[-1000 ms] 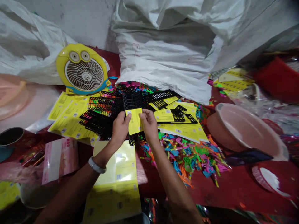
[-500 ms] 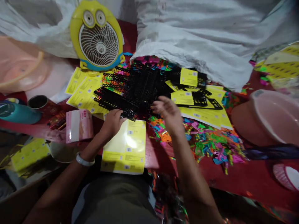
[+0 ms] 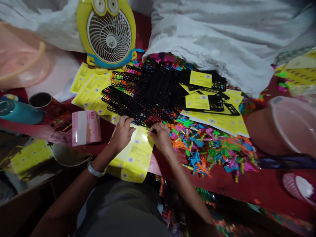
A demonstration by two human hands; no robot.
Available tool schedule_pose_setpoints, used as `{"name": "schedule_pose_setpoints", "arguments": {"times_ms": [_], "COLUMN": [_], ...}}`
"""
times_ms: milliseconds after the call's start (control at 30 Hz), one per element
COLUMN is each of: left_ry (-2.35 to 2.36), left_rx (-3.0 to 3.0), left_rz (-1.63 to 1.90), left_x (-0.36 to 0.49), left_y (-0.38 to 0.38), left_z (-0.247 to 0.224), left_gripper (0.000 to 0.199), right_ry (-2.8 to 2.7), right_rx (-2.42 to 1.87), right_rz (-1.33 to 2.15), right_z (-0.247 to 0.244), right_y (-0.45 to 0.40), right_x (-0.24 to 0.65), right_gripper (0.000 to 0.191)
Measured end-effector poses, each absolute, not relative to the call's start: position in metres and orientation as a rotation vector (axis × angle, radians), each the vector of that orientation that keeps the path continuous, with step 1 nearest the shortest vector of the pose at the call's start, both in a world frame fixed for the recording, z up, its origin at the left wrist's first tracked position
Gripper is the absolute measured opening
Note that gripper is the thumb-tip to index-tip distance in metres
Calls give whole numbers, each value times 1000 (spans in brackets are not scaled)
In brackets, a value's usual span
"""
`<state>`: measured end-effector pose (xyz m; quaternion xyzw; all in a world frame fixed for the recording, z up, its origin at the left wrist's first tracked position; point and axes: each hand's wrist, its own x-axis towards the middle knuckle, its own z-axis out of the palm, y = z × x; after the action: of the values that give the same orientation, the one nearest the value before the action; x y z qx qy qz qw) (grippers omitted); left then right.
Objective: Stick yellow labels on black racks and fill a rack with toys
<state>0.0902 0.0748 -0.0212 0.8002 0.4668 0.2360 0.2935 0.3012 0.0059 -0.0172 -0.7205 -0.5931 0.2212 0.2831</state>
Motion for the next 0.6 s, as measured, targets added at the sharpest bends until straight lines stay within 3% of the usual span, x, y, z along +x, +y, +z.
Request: {"name": "schedule_pose_setpoints", "arguments": {"times_ms": [167, 400, 600], "left_ry": [1164, 1033, 878], "left_rx": [2033, 1878, 1726], "left_rz": [496, 390, 370], "left_x": [88, 85, 88], "left_y": [72, 87, 88], "left_z": [-2, 25, 47], "left_gripper": [26, 26, 27], "right_ry": [-1280, -1679, -1881], "right_rx": [-1535, -1478, -1206], "right_rz": [1162, 550, 692], "right_z": [-9, 18, 28], "right_y": [-2, 3, 17], "right_x": [308, 295, 288], "right_gripper": [31, 13, 23]}}
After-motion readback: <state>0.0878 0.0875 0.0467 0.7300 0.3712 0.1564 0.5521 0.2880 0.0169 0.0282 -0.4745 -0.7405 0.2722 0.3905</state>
